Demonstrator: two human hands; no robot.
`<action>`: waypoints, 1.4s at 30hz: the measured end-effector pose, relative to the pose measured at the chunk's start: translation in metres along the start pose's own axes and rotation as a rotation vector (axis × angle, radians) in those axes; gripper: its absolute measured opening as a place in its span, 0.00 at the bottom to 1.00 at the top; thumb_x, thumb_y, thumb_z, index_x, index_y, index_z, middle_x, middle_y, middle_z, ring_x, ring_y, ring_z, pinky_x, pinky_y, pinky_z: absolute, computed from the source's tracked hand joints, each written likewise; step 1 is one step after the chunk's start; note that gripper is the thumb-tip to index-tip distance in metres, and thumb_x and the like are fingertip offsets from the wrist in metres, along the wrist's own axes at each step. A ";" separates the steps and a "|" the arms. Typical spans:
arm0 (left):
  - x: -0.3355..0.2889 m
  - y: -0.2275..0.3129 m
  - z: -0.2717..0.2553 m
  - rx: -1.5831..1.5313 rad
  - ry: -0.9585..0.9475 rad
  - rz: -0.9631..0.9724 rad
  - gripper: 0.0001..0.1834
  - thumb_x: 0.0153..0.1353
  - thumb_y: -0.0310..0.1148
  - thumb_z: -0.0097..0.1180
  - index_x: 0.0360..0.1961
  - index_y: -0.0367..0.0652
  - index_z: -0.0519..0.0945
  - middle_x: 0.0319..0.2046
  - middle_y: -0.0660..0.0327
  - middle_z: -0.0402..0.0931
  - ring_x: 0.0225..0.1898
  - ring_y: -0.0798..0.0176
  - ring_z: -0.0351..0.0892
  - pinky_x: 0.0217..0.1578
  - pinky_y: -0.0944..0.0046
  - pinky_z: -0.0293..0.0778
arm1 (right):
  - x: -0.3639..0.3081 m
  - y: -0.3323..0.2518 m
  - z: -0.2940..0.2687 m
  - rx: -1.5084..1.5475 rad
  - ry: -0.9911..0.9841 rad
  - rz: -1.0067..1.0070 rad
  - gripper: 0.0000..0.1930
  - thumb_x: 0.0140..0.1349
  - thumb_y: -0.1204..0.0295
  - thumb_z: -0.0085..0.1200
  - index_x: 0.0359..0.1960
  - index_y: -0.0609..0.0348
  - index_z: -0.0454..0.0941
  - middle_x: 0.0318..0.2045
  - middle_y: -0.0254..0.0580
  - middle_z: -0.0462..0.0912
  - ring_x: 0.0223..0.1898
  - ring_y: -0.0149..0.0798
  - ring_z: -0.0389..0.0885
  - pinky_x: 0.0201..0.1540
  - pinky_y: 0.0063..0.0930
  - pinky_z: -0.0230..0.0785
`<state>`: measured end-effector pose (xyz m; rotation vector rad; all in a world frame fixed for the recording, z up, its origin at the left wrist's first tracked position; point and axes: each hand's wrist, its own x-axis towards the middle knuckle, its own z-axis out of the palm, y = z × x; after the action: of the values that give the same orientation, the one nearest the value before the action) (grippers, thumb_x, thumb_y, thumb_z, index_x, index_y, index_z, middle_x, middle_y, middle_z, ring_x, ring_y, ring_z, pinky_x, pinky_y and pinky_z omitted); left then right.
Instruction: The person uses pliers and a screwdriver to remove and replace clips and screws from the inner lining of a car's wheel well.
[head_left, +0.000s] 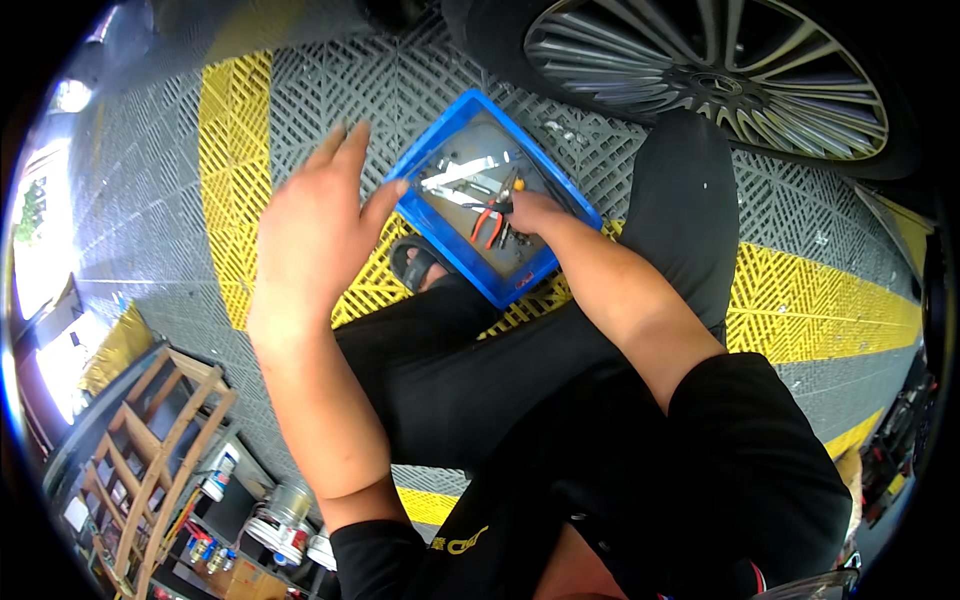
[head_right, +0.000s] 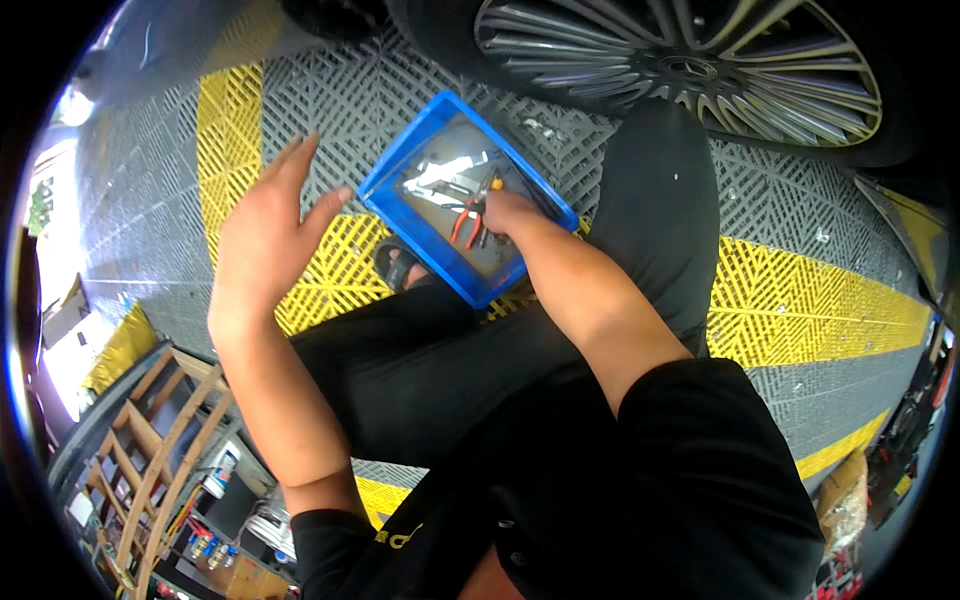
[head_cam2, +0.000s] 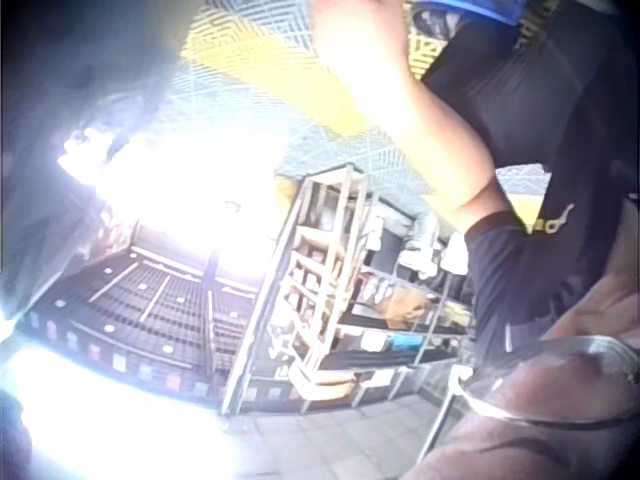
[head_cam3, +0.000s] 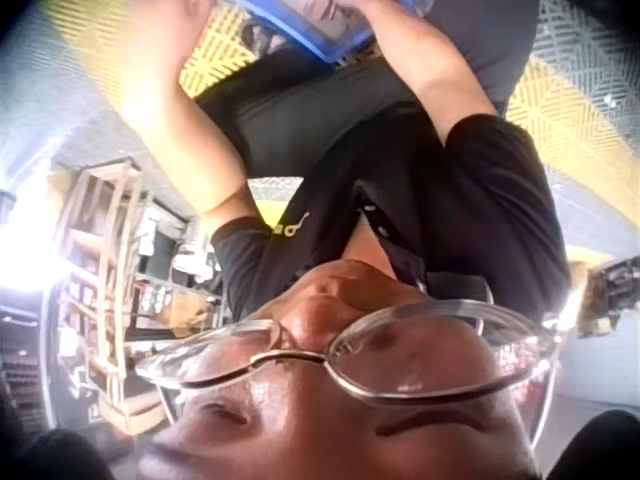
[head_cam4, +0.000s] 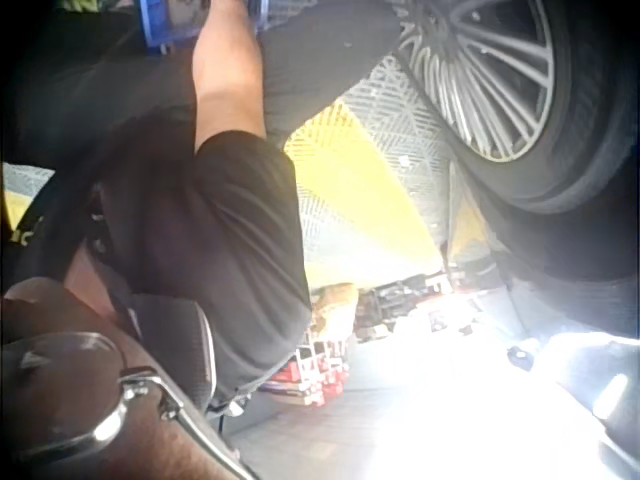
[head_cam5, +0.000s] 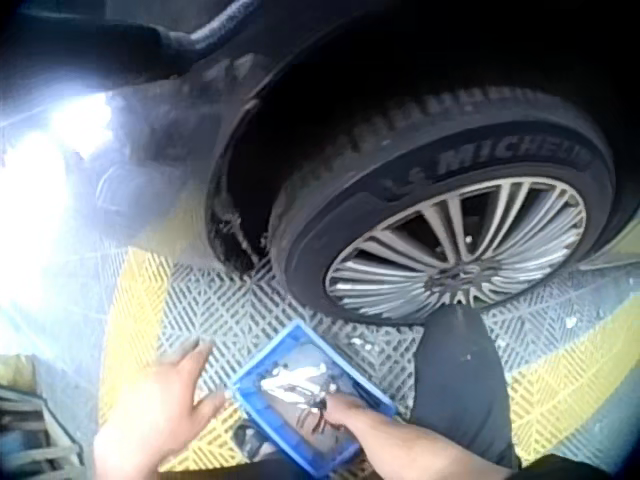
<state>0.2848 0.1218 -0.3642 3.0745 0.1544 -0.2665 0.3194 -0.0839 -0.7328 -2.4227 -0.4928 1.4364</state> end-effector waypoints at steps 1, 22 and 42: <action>0.001 0.001 -0.001 -0.076 0.048 0.029 0.33 0.67 0.48 0.63 0.67 0.41 0.74 0.63 0.45 0.76 0.64 0.43 0.77 0.61 0.51 0.75 | 0.003 0.007 0.004 -0.052 -0.086 -0.010 0.24 0.63 0.56 0.61 0.59 0.50 0.81 0.56 0.50 0.84 0.59 0.53 0.82 0.60 0.45 0.75; 0.062 -0.042 0.024 -0.154 0.065 0.035 0.31 0.67 0.51 0.61 0.64 0.44 0.78 0.56 0.48 0.83 0.56 0.45 0.83 0.53 0.50 0.79 | 0.100 -0.079 0.003 0.613 0.589 -0.247 0.11 0.65 0.69 0.62 0.48 0.51 0.86 0.46 0.44 0.88 0.51 0.49 0.86 0.53 0.41 0.78; 0.099 0.021 0.014 -0.062 0.154 0.208 0.27 0.67 0.50 0.61 0.58 0.40 0.82 0.45 0.46 0.86 0.47 0.44 0.87 0.47 0.50 0.82 | 0.137 -0.061 -0.018 1.116 0.021 -0.357 0.18 0.73 0.63 0.57 0.55 0.65 0.80 0.45 0.44 0.86 0.42 0.36 0.85 0.49 0.33 0.79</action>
<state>0.3813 0.1098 -0.3939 3.0152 -0.1479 -0.0150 0.3874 0.0283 -0.8074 -1.3684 -0.0463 1.0749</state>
